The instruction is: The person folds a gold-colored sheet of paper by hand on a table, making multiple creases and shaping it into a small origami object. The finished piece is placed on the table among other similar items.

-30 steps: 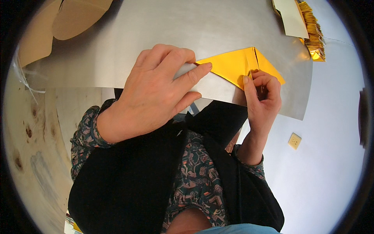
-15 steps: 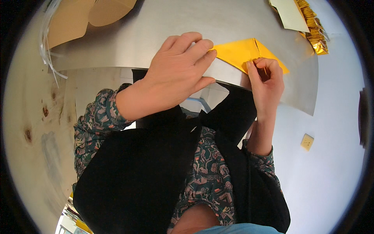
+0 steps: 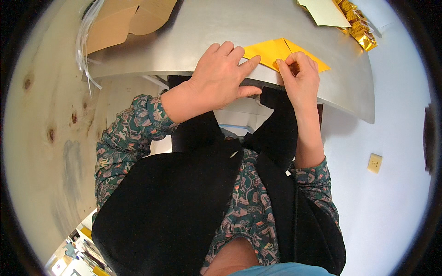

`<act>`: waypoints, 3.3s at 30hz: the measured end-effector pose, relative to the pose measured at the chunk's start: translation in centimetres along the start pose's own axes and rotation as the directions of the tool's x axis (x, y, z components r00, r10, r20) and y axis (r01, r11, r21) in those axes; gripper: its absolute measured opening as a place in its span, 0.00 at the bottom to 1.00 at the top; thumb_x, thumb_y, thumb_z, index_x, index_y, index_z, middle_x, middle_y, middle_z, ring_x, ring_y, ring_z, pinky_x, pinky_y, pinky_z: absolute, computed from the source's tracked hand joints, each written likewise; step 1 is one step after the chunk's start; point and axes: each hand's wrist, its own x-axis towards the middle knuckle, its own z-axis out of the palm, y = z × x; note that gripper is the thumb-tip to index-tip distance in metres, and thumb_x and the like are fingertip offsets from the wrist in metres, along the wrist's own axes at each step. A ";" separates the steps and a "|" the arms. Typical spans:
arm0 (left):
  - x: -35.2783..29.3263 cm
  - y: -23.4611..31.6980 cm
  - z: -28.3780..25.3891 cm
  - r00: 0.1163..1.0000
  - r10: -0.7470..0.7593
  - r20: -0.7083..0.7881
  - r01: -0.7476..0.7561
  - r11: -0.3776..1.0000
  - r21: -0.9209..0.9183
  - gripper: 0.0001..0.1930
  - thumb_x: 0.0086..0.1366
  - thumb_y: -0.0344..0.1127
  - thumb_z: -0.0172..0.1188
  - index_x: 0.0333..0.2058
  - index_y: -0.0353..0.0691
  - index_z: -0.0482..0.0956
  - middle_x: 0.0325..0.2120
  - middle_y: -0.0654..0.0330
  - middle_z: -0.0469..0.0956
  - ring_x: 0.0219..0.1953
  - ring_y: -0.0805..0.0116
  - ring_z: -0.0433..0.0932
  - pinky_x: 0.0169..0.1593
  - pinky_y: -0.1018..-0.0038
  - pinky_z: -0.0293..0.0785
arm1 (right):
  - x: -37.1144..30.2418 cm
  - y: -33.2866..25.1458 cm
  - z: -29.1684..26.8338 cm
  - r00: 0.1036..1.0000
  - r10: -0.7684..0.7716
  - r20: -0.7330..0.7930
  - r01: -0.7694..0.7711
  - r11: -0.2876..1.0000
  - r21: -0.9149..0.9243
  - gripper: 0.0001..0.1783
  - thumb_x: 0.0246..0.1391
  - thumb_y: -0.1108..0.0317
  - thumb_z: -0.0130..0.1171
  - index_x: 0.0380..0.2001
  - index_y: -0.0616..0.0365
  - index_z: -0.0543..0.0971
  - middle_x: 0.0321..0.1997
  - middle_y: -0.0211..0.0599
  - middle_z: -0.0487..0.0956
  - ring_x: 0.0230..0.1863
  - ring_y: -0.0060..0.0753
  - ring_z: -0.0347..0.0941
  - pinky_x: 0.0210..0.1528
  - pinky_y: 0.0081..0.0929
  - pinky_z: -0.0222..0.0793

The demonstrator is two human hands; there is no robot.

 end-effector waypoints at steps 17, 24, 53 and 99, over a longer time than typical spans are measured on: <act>0.6 -0.6 -0.3 0.989 0.014 0.147 -0.034 0.991 0.133 0.31 0.59 0.60 0.64 0.55 0.49 0.79 0.38 0.59 0.75 0.42 0.60 0.73 0.46 0.63 0.67 | -1.2 -2.1 -0.7 0.914 -0.402 -0.054 0.372 0.885 -0.279 0.12 0.56 0.65 0.63 0.42 0.56 0.81 0.52 0.37 0.80 0.64 0.48 0.67 0.71 0.54 0.52; 0.6 -0.6 -0.3 0.982 0.005 0.190 -0.034 0.988 0.148 0.31 0.58 0.59 0.66 0.55 0.48 0.79 0.40 0.58 0.76 0.44 0.60 0.74 0.48 0.63 0.68 | -3.8 -4.4 0.4 0.924 -0.315 0.215 0.365 0.893 -0.262 0.24 0.64 0.61 0.56 0.61 0.57 0.73 0.59 0.37 0.78 0.65 0.37 0.69 0.76 0.56 0.40; 0.0 0.6 -0.4 0.969 -0.027 0.247 -0.040 0.964 0.263 0.36 0.61 0.68 0.61 0.65 0.62 0.72 0.43 0.56 0.75 0.46 0.60 0.70 0.49 0.66 0.65 | -3.9 -3.3 -3.2 0.916 -0.252 0.312 0.366 0.845 -0.391 0.29 0.50 0.74 0.57 0.58 0.53 0.77 0.54 0.37 0.76 0.51 0.43 0.71 0.57 0.39 0.68; 0.2 1.1 -0.2 0.987 -0.029 -0.156 0.000 0.983 -0.181 0.36 0.55 0.41 0.73 0.61 0.39 0.71 0.57 0.53 0.72 0.59 0.50 0.70 0.62 0.58 0.66 | -4.2 -2.3 -3.2 0.932 -0.265 0.248 0.335 0.891 -0.306 0.28 0.51 0.70 0.64 0.56 0.63 0.76 0.57 0.43 0.76 0.57 0.45 0.72 0.63 0.42 0.66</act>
